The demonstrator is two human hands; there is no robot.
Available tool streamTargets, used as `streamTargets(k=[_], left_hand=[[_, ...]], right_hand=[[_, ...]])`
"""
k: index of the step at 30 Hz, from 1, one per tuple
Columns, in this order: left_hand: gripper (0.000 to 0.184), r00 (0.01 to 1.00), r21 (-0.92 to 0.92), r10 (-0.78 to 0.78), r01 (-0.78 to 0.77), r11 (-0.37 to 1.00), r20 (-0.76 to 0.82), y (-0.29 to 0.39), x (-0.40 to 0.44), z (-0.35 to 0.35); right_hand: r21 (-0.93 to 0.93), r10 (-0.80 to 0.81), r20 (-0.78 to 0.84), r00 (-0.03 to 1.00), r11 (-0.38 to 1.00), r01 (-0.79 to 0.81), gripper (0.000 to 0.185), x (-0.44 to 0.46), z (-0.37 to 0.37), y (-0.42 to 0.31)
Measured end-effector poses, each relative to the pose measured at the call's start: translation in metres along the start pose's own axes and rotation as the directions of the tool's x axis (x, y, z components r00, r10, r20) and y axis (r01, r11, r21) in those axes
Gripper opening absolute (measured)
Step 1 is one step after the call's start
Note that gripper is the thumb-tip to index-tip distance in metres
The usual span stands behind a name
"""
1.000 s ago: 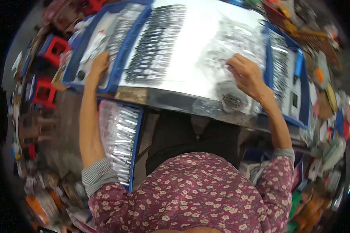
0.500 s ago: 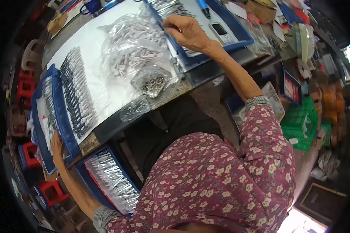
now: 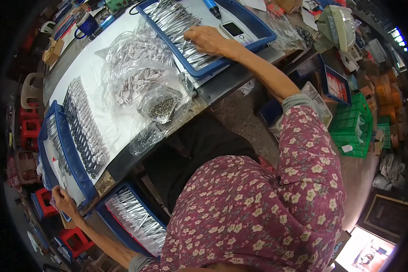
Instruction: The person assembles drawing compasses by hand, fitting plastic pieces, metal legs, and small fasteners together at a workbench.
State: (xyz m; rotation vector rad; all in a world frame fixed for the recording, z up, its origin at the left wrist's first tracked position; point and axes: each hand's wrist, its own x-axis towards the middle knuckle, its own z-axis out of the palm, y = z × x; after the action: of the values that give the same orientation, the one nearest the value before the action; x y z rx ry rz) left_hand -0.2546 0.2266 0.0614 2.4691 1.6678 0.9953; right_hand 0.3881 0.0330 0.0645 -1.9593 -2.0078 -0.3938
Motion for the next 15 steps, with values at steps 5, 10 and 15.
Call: streamTargets(k=[5,10,15], left_hand=[[0.02,0.933,-0.349,-0.118,-0.008,0.937,-0.34,0.04,-0.001,-0.026],[0.021,0.91,-0.591,-0.251,0.007,0.807,-0.331,0.124,-0.015,-0.046],[0.025,0.987,-0.915,-0.138,-0.019,0.404,-0.082,0.152,-0.034,-0.034]], right_hand=[[-0.168,-0.105,0.083,0.991,0.979,0.118,0.019,0.018,0.016,0.007],[-0.306,-0.206,0.219,0.954,0.914,0.268,0.019,0.029,0.011,0.001],[-0.288,-0.248,0.175,0.953,0.913,0.291,0.016,0.026,0.002,0.01]])
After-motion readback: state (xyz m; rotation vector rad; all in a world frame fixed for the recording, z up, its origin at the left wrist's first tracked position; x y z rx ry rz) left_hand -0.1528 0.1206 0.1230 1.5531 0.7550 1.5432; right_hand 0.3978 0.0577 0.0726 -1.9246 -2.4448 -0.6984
